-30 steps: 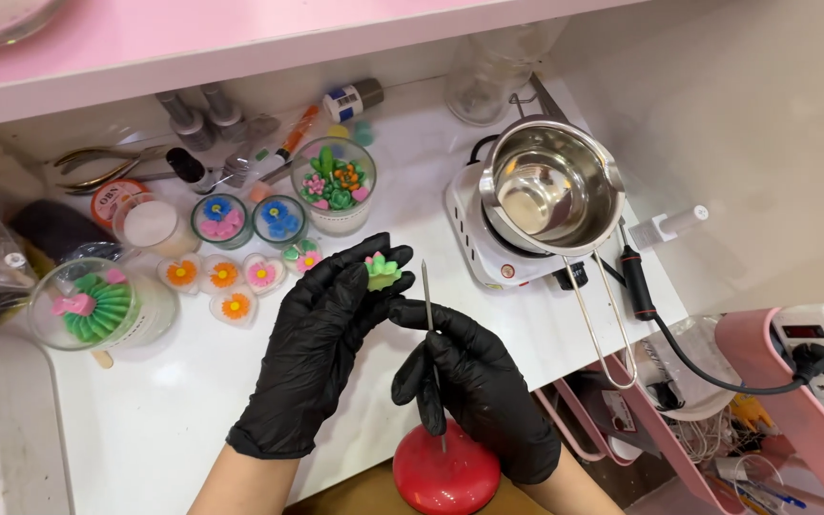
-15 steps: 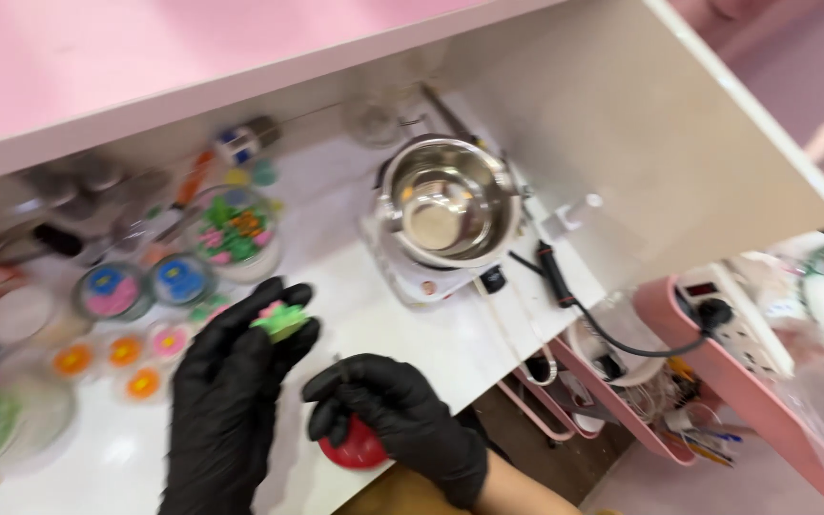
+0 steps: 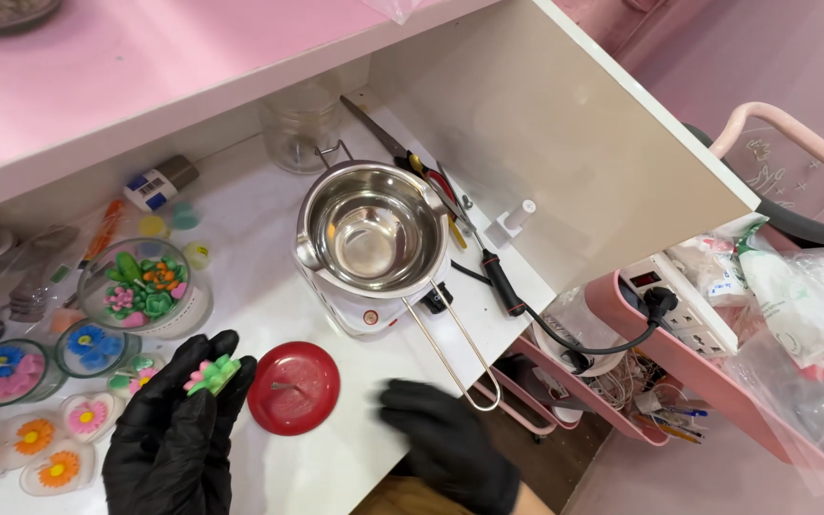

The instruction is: Decorating small candles with flower and leaf-shaped wax pieces.

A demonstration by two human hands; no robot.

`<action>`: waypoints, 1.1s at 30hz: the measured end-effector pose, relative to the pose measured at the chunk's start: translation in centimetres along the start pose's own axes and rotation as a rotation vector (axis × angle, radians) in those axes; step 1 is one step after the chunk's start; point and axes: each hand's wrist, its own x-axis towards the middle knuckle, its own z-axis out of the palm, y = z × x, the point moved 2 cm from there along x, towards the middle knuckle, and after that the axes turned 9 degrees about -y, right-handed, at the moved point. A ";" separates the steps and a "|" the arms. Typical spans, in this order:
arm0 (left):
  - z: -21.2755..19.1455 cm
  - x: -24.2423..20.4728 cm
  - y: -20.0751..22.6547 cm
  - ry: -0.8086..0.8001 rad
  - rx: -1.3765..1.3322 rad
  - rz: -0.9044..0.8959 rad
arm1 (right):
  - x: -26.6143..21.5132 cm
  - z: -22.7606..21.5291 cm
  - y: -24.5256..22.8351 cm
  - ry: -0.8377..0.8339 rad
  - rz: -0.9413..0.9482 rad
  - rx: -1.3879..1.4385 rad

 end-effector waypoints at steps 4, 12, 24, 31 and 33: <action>0.3 0.5 0.4 -0.035 -0.036 0.021 | -3.5 -2.9 4.9 0.533 0.078 -0.338; -0.7 -0.2 2.9 -0.104 -0.112 0.078 | 4.3 -8.0 11.8 0.221 0.660 -0.682; 0.6 -2.3 4.6 -0.141 -0.087 -0.012 | -2.0 -9.8 -3.2 0.554 0.623 0.092; 2.1 -2.8 5.2 -0.241 -0.155 0.003 | -7.0 -0.5 -4.3 -0.065 0.658 1.042; 1.9 -3.1 5.3 -0.276 -0.240 0.017 | -6.3 0.0 -4.0 -0.041 0.707 1.014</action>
